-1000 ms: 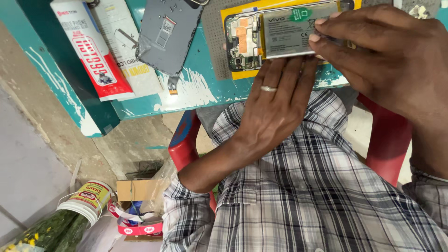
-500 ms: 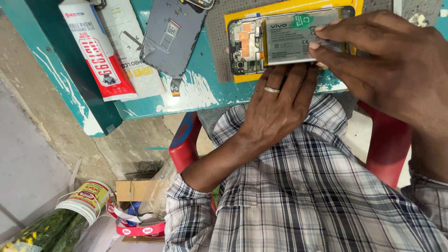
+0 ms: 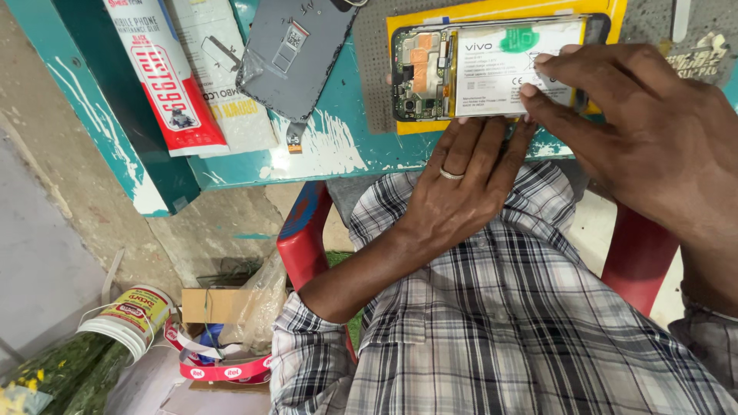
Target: The person applies adhesive from a bottle onto a phone frame, wipes the phone with a cloth, and presses a replacement screen assembly onto the frame. They then align the phone housing, press along its edges, and work the assembled phone frame with their fingers to secure the parts together.
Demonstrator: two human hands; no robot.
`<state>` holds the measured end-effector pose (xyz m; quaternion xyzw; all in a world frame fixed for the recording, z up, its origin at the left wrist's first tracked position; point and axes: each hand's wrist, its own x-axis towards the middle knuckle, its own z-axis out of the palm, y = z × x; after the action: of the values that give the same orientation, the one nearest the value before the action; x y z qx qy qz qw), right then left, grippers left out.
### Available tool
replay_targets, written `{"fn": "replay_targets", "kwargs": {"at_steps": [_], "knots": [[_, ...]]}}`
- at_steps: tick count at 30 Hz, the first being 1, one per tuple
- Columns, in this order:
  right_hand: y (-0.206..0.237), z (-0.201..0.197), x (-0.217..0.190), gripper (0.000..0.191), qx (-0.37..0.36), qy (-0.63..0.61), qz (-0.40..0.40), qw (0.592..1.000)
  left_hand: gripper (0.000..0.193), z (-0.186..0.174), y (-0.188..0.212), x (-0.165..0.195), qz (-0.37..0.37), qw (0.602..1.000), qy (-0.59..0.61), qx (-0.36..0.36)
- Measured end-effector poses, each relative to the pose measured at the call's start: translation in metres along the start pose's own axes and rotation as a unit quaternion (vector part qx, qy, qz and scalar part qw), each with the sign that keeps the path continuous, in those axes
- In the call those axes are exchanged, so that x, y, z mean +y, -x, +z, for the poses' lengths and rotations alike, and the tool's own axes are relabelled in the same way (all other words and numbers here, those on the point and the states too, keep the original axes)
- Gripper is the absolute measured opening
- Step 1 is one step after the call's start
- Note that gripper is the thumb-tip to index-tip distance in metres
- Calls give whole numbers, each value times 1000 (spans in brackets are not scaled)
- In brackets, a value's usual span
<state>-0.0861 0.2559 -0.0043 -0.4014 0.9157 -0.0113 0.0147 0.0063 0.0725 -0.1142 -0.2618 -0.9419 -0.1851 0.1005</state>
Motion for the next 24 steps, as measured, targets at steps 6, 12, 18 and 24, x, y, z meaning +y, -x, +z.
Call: {"fn": "replay_targets", "kwargs": {"at_steps": [6, 12, 18, 24], "knots": [[4, 3, -2, 58, -15, 11, -2, 1000, 42, 0, 1, 0, 4, 1000, 0, -9], [3, 3, -4, 54, -15, 8, 4, 1000, 41, -2, 5, 1, -4, 1000, -14, -8], [1, 1, -4, 57, -37, 15, -1, 999, 37, -13, 11, -4, 0, 1000, -14, -15], [-1, 4, 3, 48, -11, 11, -19, 1000, 60, -35, 5, -22, -59, 998, -30, -21]]}}
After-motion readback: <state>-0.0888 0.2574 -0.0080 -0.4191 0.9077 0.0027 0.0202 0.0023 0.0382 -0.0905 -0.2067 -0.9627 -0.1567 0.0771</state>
